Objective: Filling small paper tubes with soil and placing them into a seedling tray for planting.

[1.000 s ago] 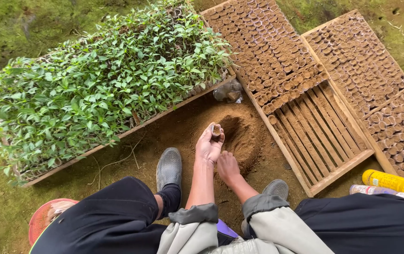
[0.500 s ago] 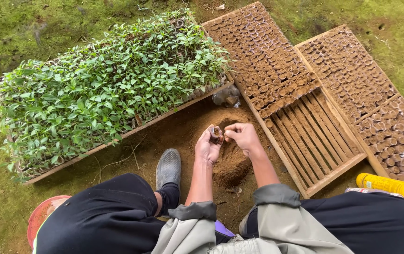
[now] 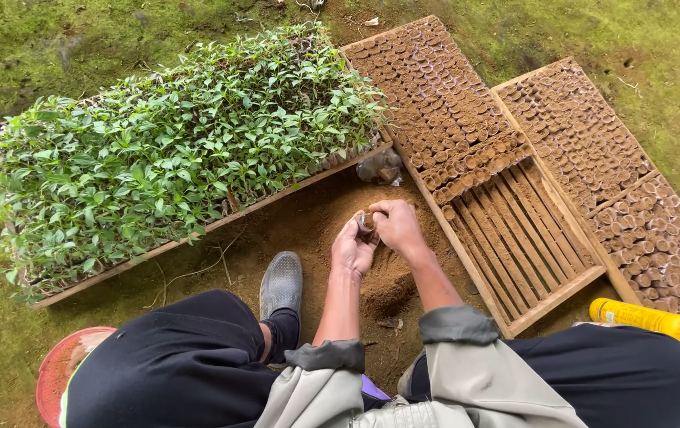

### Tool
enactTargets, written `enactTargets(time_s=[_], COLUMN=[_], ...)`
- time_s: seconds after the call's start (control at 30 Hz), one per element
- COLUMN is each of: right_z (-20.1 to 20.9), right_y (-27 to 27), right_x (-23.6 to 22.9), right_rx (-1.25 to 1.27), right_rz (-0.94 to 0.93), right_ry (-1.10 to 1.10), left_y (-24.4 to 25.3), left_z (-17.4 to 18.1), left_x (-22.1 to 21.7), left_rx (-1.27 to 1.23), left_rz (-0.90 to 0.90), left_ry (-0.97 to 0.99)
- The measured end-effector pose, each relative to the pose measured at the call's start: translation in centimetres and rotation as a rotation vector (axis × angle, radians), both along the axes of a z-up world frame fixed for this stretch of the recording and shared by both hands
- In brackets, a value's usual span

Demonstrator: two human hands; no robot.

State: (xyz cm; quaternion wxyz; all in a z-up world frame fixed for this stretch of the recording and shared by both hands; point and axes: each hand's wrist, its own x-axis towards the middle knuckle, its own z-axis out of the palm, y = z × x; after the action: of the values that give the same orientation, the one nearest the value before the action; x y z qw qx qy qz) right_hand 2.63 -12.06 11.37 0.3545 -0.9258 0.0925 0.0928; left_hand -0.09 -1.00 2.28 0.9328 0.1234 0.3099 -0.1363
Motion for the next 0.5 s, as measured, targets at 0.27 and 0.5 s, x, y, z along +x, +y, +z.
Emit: enactTargets(time_s=[0.27,0.5], right_z=[2.0,0.9], right_y=[1.1,2.1], right_x=[-2.1,-2.1], right_rx=[0.117,0.262], right_rz=[-0.196,-0.264], right_ry=[-0.046,-0.066], left_y=[-0.4,0.1], left_z=[-0.7,-1.2], left_x=[-0.1,-0.4], left_rx=[-0.088,-0.147], left_rz=[0.009,0.011], left_ry=[-0.011,0.023])
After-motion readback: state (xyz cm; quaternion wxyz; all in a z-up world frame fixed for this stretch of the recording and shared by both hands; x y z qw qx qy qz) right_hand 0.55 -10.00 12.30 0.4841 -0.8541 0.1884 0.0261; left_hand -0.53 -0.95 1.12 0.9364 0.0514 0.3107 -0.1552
